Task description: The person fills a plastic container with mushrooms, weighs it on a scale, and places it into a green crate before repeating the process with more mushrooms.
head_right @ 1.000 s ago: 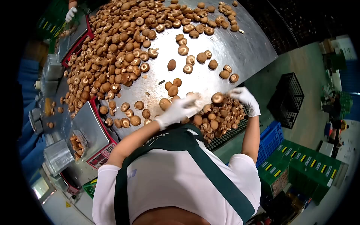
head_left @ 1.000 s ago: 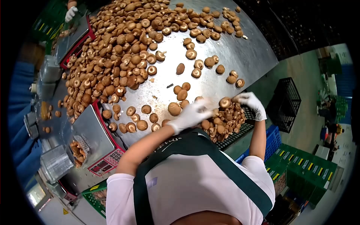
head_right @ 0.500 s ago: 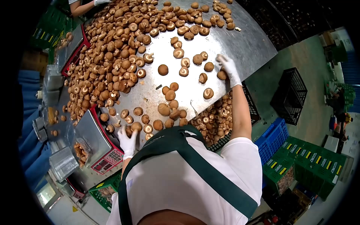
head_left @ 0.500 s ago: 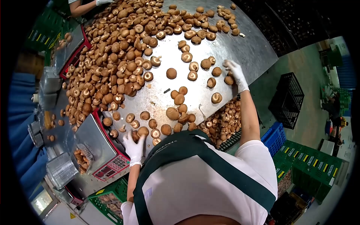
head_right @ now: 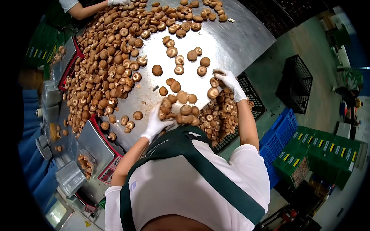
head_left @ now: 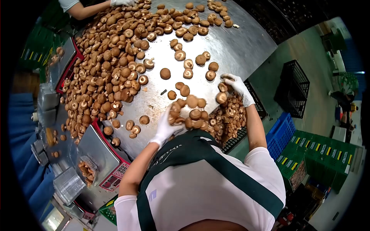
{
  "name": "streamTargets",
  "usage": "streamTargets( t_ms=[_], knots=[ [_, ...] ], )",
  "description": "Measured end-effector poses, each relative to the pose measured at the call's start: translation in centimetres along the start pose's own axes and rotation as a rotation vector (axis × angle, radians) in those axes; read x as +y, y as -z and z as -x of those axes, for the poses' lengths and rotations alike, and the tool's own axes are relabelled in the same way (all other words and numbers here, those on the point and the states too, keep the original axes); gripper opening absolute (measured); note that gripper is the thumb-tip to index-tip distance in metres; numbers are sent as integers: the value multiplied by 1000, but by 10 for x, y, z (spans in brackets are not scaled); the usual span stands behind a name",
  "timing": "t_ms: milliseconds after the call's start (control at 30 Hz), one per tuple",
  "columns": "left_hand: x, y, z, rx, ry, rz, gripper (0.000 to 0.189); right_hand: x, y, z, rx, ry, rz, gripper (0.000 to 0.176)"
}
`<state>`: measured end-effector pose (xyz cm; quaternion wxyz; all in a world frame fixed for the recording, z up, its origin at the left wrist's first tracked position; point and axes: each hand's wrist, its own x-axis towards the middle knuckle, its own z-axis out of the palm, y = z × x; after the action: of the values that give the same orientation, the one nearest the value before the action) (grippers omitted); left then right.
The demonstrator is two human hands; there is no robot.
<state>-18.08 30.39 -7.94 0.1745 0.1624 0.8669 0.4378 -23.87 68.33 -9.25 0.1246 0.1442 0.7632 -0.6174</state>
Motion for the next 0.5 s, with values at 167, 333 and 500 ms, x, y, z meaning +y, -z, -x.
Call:
streamTargets(
  t_ms=[167, 333, 500],
  knots=[
    [59, -58, -47, -486, -28, 201, 91, -22, 11, 43, -212, -188, 378, 24],
    [76, -80, -47, -663, -348, 129, 78, -33, 31, 58, -158, -217, 592, 21],
    [40, -6, -31, -325, -239, -326, 53, -53, 21, 26, 206, -36, 505, 30]
  ],
)
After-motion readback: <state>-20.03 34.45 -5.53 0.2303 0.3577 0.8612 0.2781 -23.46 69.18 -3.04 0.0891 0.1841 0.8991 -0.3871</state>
